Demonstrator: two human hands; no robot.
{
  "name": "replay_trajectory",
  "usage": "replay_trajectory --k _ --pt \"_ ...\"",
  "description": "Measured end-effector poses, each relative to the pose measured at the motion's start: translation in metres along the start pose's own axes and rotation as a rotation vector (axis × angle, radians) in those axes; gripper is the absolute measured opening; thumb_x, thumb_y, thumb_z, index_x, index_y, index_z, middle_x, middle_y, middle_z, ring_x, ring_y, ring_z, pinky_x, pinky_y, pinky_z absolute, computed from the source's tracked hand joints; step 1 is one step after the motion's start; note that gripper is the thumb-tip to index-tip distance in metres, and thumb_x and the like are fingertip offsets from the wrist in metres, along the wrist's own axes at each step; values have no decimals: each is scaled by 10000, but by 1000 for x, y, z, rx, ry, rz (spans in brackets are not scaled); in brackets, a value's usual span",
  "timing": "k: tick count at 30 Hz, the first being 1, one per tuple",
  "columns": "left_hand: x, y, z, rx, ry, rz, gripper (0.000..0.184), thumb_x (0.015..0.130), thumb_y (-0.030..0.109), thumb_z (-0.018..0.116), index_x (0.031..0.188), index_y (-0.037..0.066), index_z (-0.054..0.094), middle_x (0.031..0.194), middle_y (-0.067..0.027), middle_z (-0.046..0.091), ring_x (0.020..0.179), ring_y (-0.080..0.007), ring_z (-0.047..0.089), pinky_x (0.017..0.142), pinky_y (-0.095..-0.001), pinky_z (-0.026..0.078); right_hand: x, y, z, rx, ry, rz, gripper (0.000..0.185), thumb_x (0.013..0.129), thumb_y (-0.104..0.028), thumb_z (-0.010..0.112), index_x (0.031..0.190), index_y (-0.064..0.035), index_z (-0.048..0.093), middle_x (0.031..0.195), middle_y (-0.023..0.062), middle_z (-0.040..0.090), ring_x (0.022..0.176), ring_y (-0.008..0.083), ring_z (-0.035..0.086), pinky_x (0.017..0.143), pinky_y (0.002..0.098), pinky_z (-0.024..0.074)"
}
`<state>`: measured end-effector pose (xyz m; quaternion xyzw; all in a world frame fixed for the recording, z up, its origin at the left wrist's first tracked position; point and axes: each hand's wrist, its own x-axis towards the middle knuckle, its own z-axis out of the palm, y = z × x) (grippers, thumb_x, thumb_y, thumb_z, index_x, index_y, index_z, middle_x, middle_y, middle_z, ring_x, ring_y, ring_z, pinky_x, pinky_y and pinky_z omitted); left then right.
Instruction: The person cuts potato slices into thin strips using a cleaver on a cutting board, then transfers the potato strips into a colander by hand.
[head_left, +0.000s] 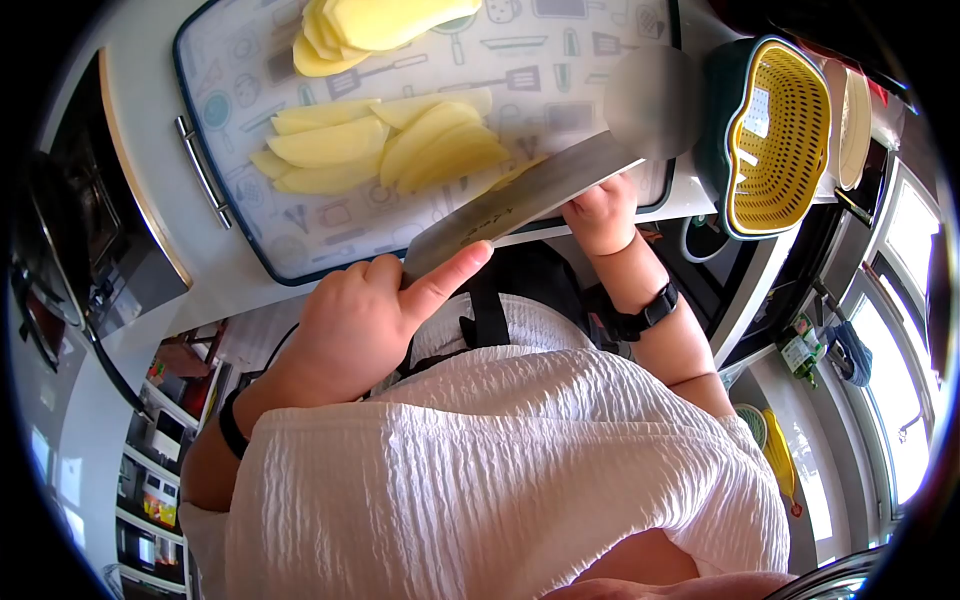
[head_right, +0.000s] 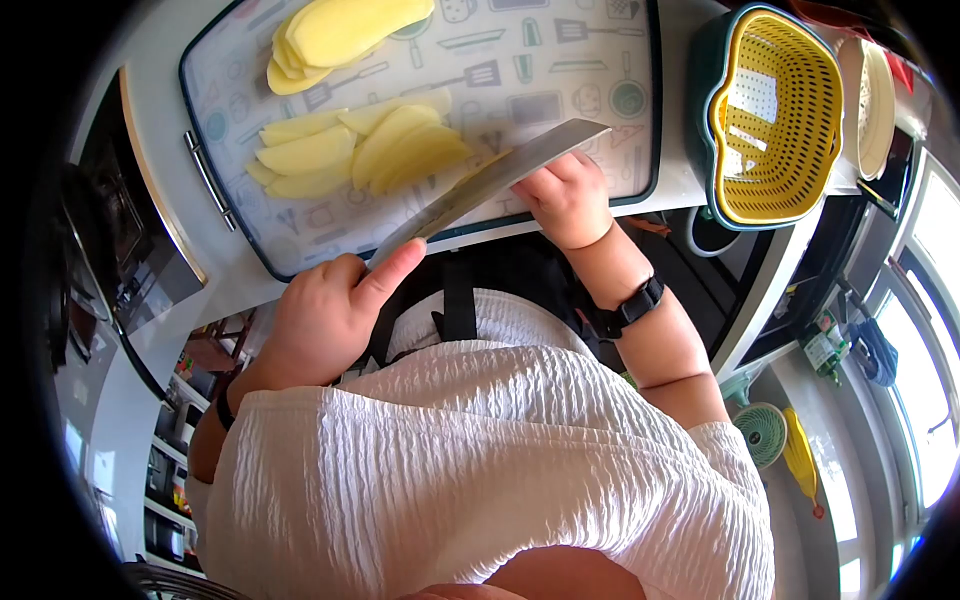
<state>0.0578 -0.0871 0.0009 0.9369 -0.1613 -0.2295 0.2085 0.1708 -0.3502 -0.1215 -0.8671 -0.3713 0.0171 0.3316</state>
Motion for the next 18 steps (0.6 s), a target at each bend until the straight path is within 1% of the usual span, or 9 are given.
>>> replay_trajectory --k 5,8,13,18 --pt "14 0 6 13 -19 -4 714 835 20 581 1483 256 397 698 -79 475 566 -269 535 526 -392 476 7 -5 -4 19 5 8 282 661 -60 775 924 -122 695 935 51 645 792 290 645 674 364 549" --pt "22 -1 12 61 34 -10 741 826 17 580 1493 262 373 696 -80 481 567 -271 536 530 -393 477 6 -5 -5 26 -4 17 270 683 -68 774 936 -127 698 930 44 645 791 274 644 670 358 546" --pt "23 -5 12 8 52 1 757 795 -12 588 1479 250 399 685 -76 485 569 -270 535 534 -395 479 6 -5 -6 31 -5 37 239 722 -80 765 947 -139 707 926 29 646 792 243 642 669 347 540" --pt "20 -11 11 -78 93 23 756 769 -59 587 1458 214 433 696 -82 504 587 -275 543 543 -393 480 7 -4 -4 64 14 21 215 729 -91 756 932 -143 711 916 21 642 795 227 636 676 338 535"
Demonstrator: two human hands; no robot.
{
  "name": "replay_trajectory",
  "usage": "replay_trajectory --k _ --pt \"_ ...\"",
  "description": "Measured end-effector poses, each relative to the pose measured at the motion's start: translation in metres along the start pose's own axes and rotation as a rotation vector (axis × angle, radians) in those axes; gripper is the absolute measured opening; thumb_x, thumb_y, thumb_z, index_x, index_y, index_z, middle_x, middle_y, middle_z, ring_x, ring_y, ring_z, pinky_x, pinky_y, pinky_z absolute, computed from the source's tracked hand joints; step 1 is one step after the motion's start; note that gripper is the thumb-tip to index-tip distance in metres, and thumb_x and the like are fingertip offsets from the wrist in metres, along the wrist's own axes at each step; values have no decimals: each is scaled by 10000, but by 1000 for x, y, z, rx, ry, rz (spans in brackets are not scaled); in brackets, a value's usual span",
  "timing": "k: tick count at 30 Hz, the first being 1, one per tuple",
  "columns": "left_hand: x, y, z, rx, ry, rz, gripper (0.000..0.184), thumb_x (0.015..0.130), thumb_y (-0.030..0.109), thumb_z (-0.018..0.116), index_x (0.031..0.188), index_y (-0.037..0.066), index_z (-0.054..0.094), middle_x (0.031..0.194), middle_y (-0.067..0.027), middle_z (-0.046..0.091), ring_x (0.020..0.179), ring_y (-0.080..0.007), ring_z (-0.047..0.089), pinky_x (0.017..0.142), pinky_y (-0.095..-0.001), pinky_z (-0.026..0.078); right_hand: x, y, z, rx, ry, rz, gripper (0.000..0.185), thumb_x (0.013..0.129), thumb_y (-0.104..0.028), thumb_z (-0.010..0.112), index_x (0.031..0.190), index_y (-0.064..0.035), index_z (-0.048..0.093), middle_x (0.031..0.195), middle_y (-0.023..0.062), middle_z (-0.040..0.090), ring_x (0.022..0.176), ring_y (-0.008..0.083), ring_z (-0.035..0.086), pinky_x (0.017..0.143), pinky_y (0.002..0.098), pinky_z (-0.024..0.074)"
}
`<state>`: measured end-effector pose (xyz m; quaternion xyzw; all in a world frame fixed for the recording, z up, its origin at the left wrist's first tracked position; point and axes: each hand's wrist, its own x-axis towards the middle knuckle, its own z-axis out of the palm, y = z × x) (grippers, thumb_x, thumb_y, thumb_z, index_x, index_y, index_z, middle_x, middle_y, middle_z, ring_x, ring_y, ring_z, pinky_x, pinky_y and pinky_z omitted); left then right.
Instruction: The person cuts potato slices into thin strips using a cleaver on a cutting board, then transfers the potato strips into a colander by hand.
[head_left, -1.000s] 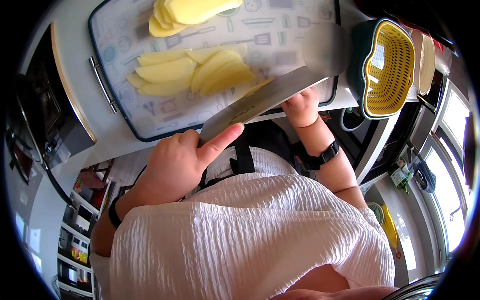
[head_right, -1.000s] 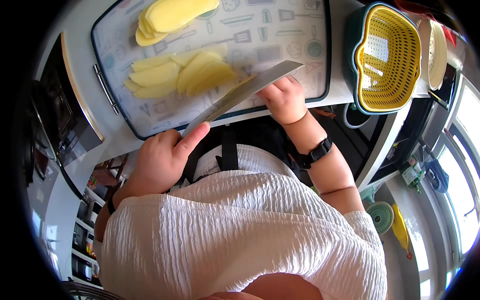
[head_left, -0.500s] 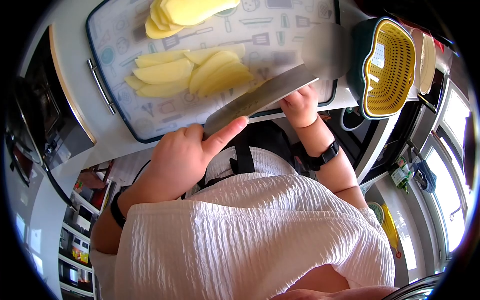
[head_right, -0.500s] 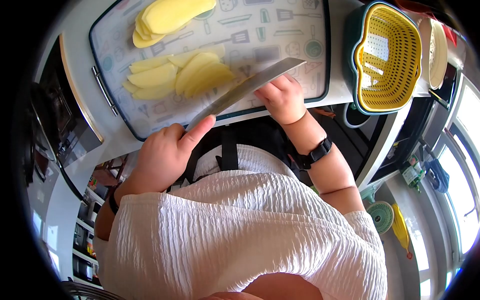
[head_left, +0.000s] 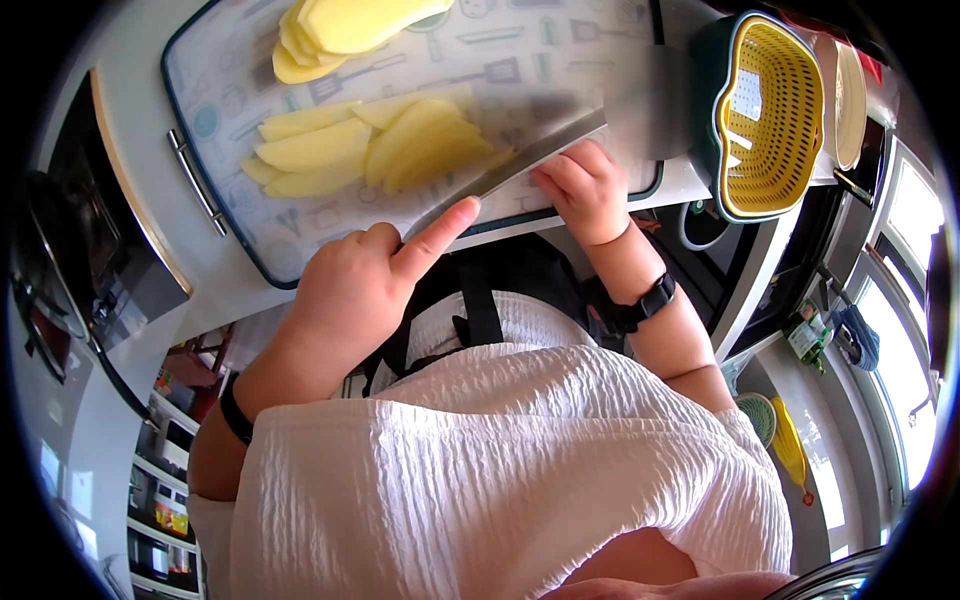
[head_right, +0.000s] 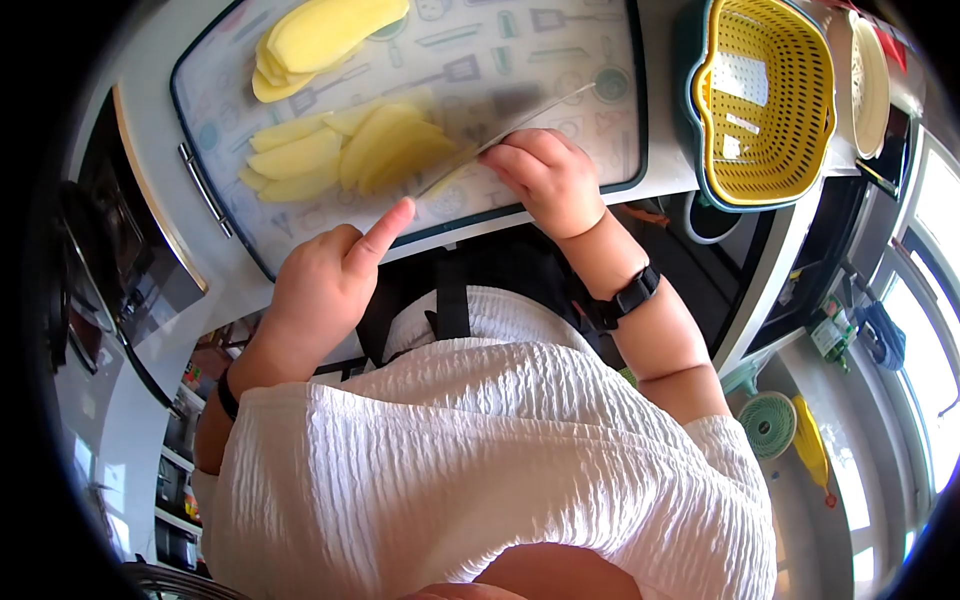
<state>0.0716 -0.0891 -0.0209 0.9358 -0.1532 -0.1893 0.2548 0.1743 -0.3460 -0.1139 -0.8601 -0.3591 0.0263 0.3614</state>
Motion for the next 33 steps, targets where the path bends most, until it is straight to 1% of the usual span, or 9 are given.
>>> replay_trajectory --k 5,8,11,23,33 --pt "-4 5 -6 -43 42 0 770 757 -86 596 1454 199 435 697 -80 502 590 -276 534 548 -392 474 -2 1 2 -16 13 -1 197 730 -99 750 916 -142 701 915 19 639 793 227 634 671 336 533" --pt "-4 7 -8 -15 34 -10 790 748 -93 607 1459 202 427 697 -77 500 590 -272 531 548 -392 474 -2 0 1 -17 5 5 189 732 -98 745 908 -141 693 911 19 636 788 230 633 665 337 531" --pt "-5 6 -3 -22 74 6 740 834 19 588 1499 265 374 657 -67 448 550 -252 518 511 -388 466 -1 -1 0 -17 12 1 187 733 -95 742 906 -142 690 905 18 632 781 232 633 662 339 530" --pt "-5 9 -4 -34 68 -14 769 807 -18 586 1497 252 377 665 -70 455 559 -253 526 516 -390 473 -1 0 1 -19 17 4 210 738 -92 736 931 -163 699 908 13 636 778 234 640 663 338 533" --pt "-3 9 -10 2 45 4 743 836 15 586 1501 261 368 665 -73 457 567 -259 533 528 -387 474 -2 2 2 -6 36 -15 224 738 -88 734 947 -159 703 915 14 635 796 238 643 680 340 538"
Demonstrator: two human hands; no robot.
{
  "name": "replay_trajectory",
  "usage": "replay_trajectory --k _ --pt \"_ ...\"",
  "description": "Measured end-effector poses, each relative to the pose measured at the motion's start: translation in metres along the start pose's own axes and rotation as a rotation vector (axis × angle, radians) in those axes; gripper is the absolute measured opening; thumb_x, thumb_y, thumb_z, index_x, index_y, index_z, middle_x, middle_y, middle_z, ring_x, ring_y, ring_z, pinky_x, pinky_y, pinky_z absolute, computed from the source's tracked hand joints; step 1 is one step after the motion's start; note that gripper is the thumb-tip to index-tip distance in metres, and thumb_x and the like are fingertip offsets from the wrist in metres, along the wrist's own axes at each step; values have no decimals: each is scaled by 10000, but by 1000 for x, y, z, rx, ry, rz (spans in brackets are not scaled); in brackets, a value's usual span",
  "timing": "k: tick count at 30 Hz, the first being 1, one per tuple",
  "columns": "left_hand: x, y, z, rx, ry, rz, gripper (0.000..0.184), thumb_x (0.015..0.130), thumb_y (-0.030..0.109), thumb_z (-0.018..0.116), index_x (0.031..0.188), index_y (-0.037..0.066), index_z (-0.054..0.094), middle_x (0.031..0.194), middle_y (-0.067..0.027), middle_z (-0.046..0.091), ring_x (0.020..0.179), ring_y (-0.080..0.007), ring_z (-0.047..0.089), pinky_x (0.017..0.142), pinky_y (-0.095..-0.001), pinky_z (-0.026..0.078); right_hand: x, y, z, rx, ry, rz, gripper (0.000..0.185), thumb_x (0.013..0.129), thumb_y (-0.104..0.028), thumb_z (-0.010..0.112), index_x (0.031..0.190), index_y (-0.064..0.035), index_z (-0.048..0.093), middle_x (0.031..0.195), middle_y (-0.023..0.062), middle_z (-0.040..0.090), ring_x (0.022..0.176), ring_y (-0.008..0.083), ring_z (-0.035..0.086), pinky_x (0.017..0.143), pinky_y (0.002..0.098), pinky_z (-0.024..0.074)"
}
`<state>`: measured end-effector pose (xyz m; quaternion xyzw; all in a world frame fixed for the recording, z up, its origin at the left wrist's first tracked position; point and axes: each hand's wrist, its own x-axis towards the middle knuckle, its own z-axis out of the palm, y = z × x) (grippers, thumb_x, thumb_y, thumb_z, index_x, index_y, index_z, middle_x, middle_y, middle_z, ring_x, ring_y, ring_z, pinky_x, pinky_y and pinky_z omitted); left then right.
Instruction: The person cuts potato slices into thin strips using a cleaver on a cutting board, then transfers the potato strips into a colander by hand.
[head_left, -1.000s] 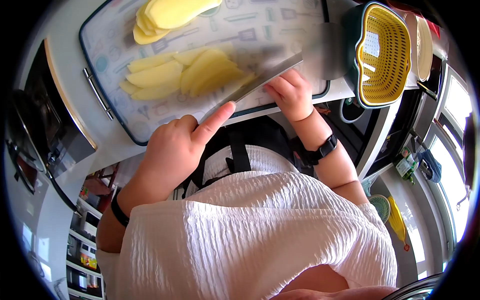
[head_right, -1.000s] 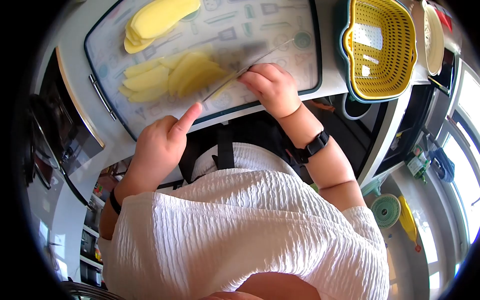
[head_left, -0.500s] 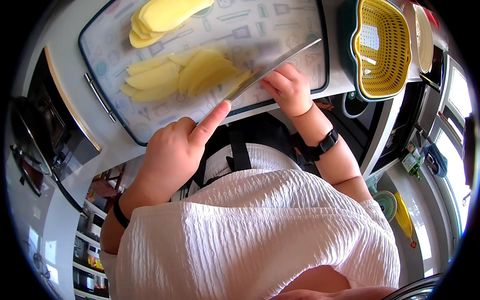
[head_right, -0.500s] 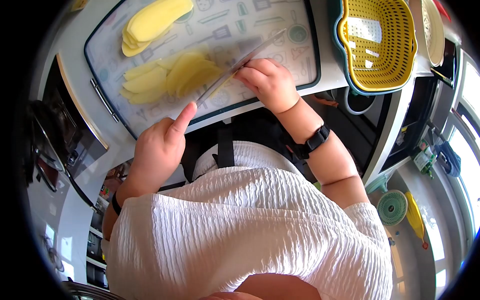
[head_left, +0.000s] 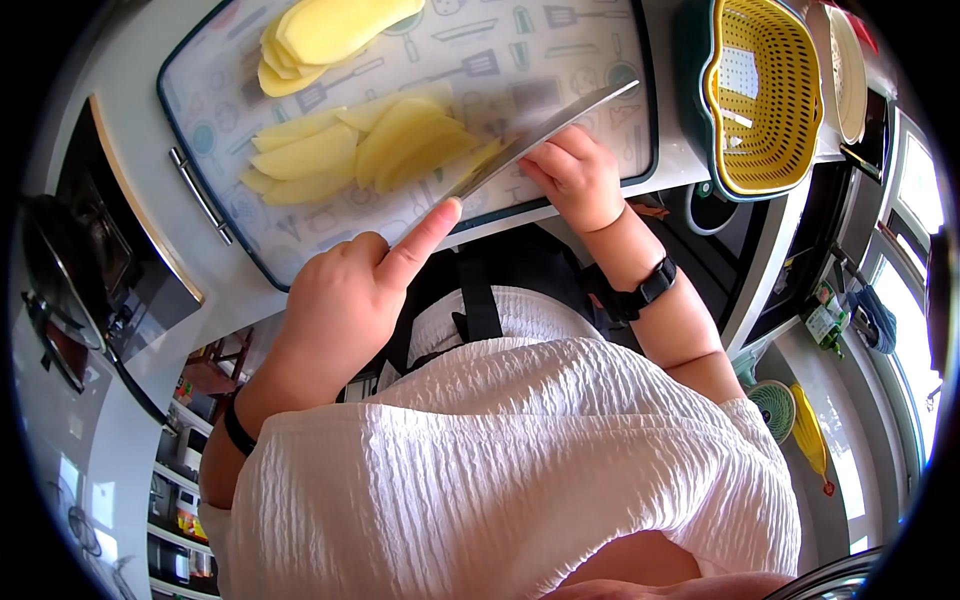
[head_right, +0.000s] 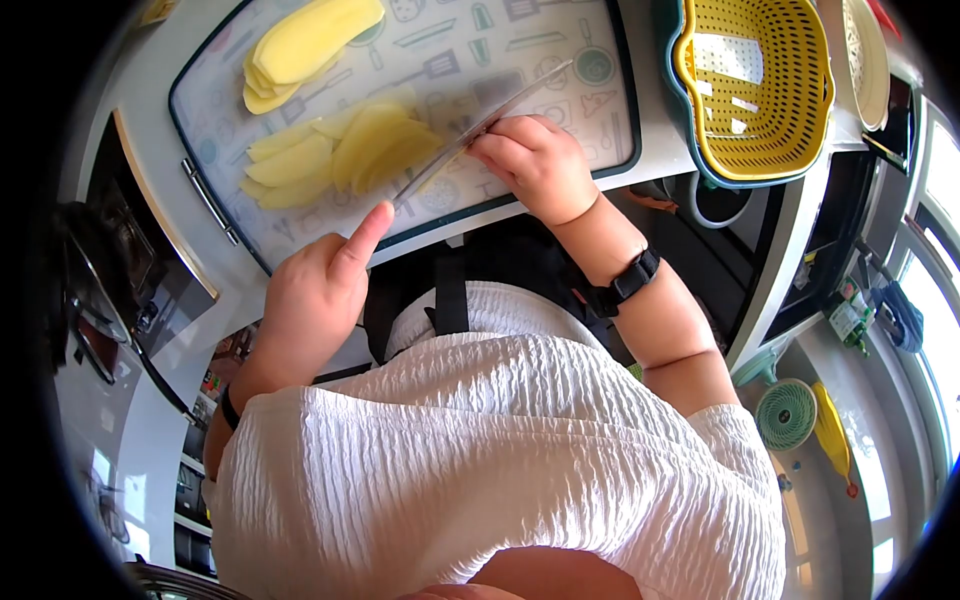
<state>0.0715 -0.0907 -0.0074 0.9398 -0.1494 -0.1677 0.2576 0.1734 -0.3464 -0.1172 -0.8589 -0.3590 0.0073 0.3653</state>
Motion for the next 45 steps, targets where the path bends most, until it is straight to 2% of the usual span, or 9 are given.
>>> replay_trajectory --k 14,45 --pt "-1 -1 1 -40 -5 -3 776 798 -33 590 1496 236 381 666 -79 465 563 -261 536 523 -388 482 0 -1 0 13 -15 19 218 735 -72 732 938 -149 708 908 15 633 806 241 643 687 338 542" --pt "3 -1 13 24 9 12 766 824 23 594 1512 250 345 669 -71 460 548 -252 526 502 -387 463 0 0 0 29 2 8 234 735 -68 725 952 -152 706 923 15 640 797 242 641 680 338 537"
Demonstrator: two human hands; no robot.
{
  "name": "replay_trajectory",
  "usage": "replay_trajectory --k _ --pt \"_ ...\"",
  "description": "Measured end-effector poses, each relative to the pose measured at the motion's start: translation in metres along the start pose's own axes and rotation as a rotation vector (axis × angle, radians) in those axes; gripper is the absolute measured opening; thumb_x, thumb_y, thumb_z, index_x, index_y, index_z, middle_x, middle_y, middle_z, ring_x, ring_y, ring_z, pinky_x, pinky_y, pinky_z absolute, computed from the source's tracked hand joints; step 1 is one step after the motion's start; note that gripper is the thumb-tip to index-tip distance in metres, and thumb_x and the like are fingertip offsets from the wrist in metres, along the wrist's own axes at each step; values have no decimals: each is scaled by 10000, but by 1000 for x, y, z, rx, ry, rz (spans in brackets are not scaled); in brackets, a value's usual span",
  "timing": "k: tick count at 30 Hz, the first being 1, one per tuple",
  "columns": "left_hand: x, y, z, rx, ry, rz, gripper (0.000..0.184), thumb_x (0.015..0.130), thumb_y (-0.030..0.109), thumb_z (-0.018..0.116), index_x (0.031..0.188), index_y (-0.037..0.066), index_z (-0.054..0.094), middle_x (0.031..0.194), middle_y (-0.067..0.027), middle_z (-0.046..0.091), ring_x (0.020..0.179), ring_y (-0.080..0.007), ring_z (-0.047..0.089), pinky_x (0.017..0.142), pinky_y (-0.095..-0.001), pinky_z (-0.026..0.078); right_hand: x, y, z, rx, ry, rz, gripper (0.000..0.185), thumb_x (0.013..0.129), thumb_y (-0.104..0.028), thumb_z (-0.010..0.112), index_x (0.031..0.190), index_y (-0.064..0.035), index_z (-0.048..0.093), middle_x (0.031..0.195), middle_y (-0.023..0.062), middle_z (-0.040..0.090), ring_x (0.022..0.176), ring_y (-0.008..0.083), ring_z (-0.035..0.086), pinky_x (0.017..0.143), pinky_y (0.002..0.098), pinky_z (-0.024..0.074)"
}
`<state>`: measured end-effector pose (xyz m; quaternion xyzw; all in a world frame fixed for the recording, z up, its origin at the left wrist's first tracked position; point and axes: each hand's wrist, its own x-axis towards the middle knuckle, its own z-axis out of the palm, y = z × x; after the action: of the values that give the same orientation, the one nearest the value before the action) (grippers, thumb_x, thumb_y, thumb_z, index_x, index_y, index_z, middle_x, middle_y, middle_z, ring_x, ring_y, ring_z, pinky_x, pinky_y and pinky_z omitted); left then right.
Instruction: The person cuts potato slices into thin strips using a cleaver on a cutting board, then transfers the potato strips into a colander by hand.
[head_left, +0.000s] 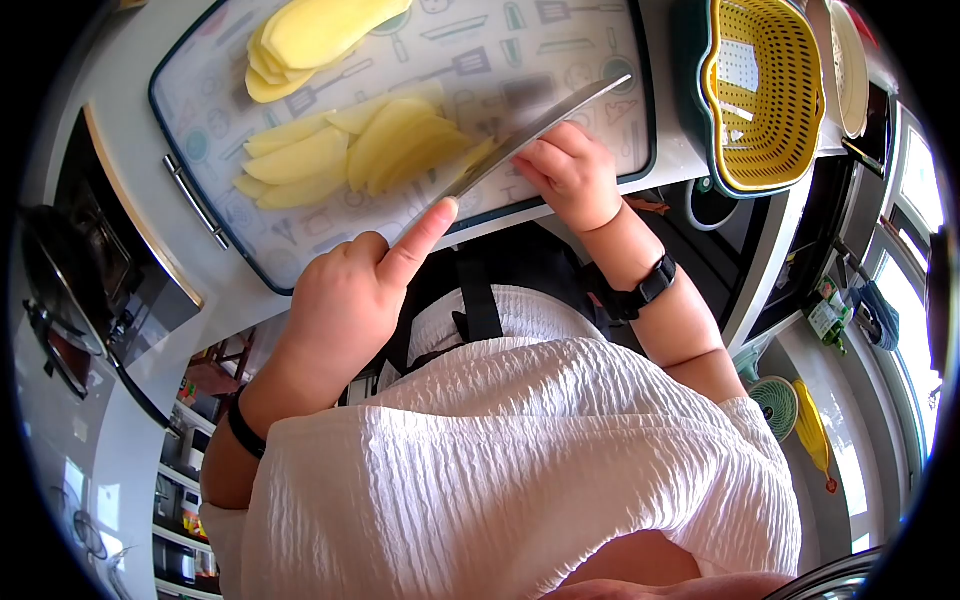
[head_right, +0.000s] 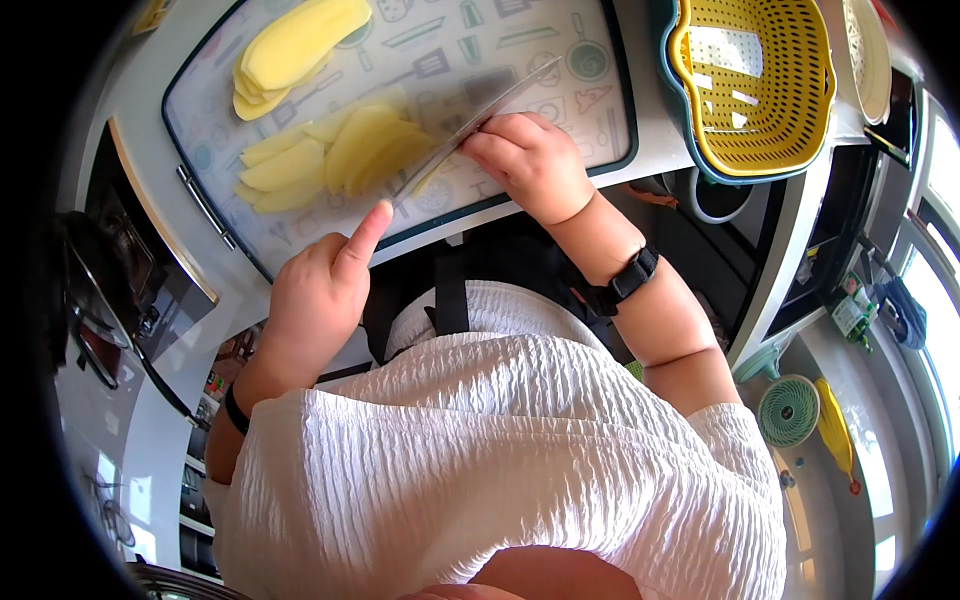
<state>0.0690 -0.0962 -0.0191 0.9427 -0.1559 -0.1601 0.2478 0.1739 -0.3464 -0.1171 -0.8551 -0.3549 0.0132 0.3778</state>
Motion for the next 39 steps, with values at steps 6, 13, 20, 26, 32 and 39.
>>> replay_trajectory --k 6,13,20,26,32,39 --pt "4 -1 6 13 0 -6 766 817 32 594 1511 246 350 658 -72 456 531 -246 518 481 -380 456 0 1 0 9 -17 -7 260 715 -43 748 959 -128 714 921 33 643 788 252 635 673 348 534" --pt "6 -2 11 57 6 -17 762 812 35 584 1506 254 358 630 -69 454 490 -244 505 435 -385 434 1 -1 -4 19 -69 -4 237 730 -41 750 952 -113 707 926 36 641 800 252 632 681 351 533" --pt "-1 -15 20 8 142 -11 794 795 8 599 1509 229 333 629 -91 502 513 -277 533 477 -403 460 -7 -2 -11 34 -80 35 171 756 -60 724 911 -104 665 932 60 629 824 267 629 707 354 534" --pt "-23 -6 -25 -13 211 -177 650 842 48 616 1447 118 386 693 -116 602 605 -314 598 560 -425 488 -10 8 -1 114 -37 89 188 747 -83 764 903 -88 660 918 85 623 792 282 638 677 360 540" --pt "-58 -1 -47 113 268 -259 371 857 61 621 1216 77 532 842 -156 666 714 -360 641 625 -444 508 -4 6 0 160 -56 141 188 759 -139 761 911 -83 665 892 95 619 761 295 642 678 385 534" --pt "-114 3 -65 282 377 -286 365 767 75 678 1108 137 563 856 -82 631 785 -308 626 674 -427 495 16 1 -9 313 -126 359 151 830 -150 717 956 -73 683 924 117 640 792 266 661 710 351 546"
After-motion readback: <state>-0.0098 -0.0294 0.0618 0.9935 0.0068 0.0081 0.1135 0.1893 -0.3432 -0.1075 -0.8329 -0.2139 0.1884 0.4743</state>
